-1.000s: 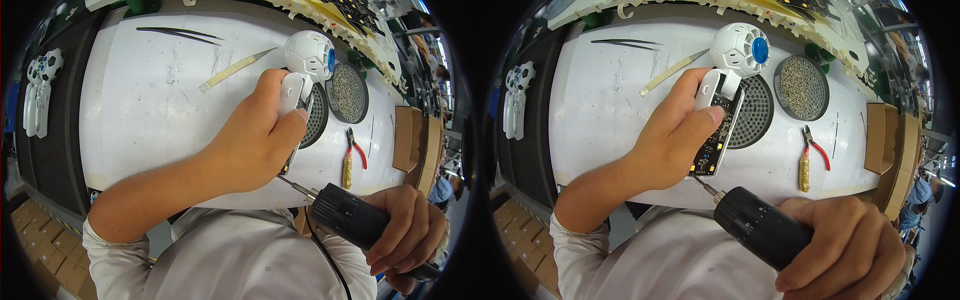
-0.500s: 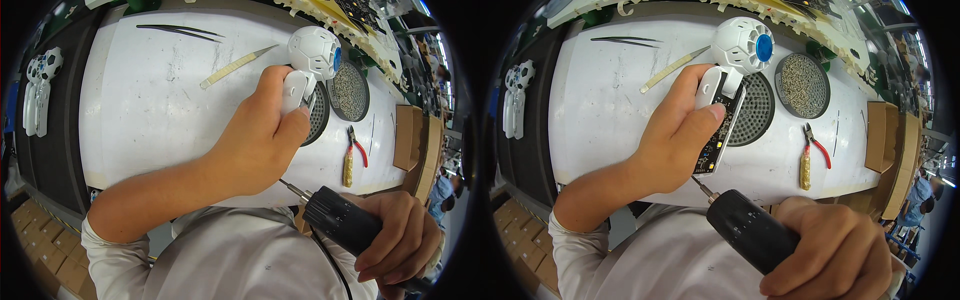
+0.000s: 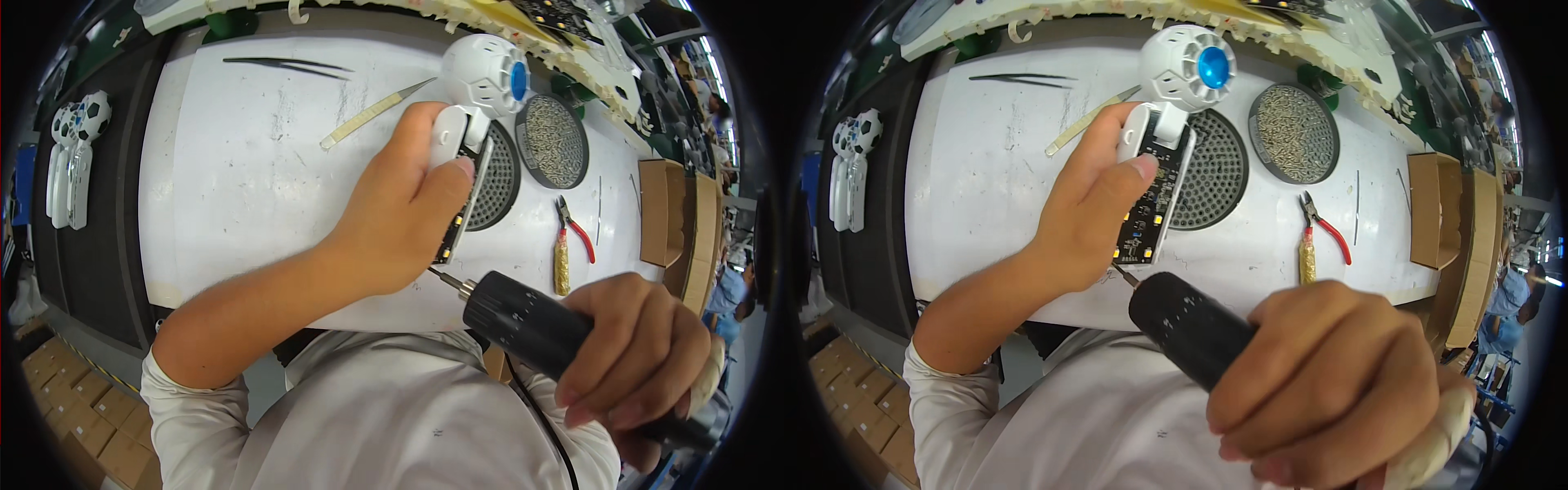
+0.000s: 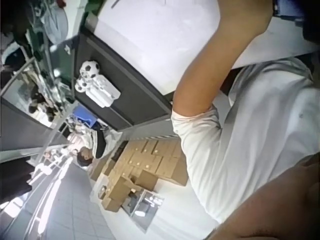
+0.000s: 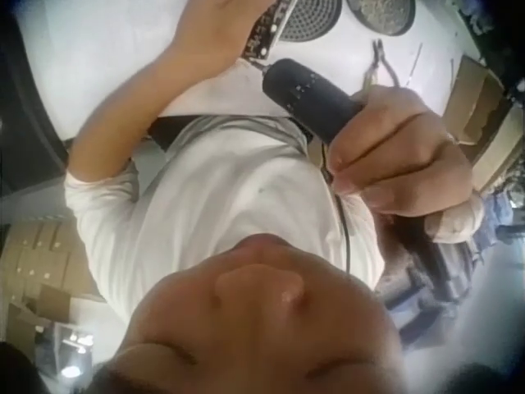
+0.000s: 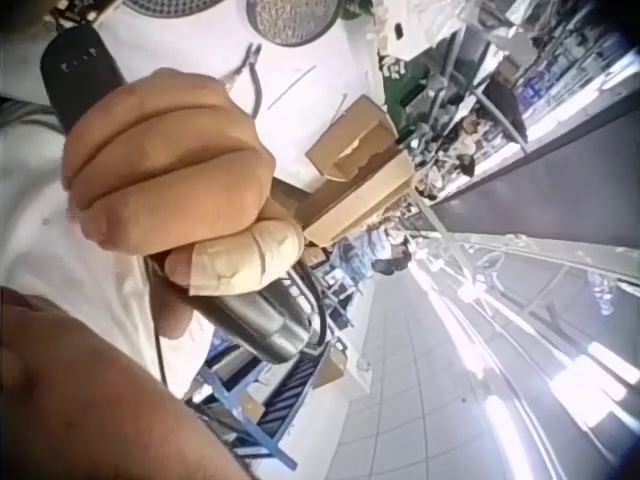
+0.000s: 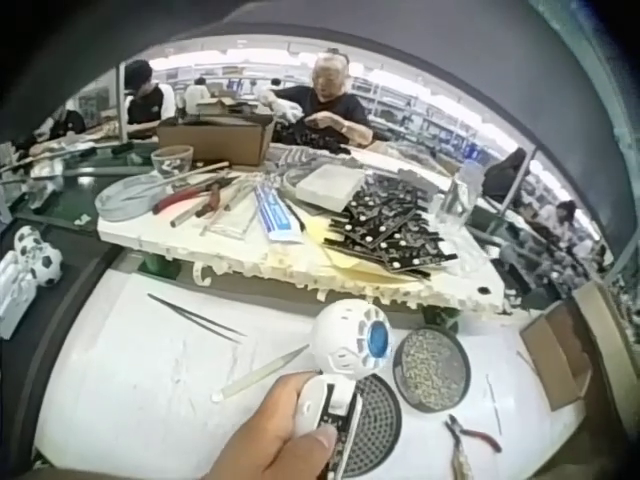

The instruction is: Assembling handheld electronic fans by installing circuit boards, wiring, and securing plastic housings with an electric screwdriver.

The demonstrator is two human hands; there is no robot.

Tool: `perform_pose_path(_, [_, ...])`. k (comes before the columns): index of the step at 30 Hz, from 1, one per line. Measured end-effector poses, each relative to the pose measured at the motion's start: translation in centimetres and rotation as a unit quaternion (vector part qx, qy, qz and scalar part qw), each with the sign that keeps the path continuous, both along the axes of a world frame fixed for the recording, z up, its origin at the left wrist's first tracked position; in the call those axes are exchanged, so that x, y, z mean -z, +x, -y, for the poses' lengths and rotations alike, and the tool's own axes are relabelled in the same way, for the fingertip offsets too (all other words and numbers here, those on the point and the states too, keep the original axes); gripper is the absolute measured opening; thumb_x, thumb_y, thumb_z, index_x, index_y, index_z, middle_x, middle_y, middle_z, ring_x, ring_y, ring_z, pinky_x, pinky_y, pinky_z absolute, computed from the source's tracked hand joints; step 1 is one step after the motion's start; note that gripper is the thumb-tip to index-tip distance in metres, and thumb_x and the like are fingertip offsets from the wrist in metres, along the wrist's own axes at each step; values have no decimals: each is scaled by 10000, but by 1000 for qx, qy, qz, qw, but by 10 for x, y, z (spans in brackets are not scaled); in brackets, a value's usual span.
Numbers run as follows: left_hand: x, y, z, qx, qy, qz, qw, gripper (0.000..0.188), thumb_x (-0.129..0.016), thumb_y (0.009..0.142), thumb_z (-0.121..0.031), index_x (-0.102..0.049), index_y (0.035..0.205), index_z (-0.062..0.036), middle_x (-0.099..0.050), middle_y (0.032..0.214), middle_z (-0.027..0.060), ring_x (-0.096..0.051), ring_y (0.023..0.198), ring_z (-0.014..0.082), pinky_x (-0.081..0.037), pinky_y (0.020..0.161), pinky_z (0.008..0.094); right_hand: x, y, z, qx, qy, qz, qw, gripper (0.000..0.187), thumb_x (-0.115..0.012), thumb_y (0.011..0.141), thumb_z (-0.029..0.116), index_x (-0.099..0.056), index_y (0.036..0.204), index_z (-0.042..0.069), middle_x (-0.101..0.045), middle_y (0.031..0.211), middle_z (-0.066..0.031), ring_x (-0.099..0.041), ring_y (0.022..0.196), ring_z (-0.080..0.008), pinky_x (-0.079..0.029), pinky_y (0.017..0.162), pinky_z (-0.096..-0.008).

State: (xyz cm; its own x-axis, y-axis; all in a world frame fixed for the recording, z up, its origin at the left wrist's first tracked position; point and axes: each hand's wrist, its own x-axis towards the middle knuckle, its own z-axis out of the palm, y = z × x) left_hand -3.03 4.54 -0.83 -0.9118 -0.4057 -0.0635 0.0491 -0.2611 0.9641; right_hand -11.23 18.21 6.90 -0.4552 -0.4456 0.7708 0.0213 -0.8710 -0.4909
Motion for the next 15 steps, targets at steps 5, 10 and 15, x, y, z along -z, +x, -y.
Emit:
perform_pose_path(5, [2,0,11,-16,-37,-65,997,481,-471,929,-190,-345,1354,-3,-578,1077,109,-593,879,132,-512,752,276,-20,-13,-28,-62,-75,-32,995,326,-837,688,120,-560,813,3,-595,655,-94,-621,509,-159,-550,440,-278])
perform_pose_path(10, [1,15,22,-53,-51,-160,984,478,-510,908,-133,-358,1329,33,-574,1080,181,-570,1006,207,-455,917,338,-16,-46,-62,312,114,14,943,418,-659,838,452,-581,896,46,-601,794,-86,-545,757,-161,-425,617,-267])
perform_pose_path(15, [-19,31,35,-13,-13,-186,982,592,-557,900,-187,-289,1392,6,-518,1223,212,-558,1096,257,-434,994,420,62,-132,-139,365,203,350,839,586,-576,846,611,-597,1021,51,-585,826,-84,-547,746,-200,-436,619,-295])
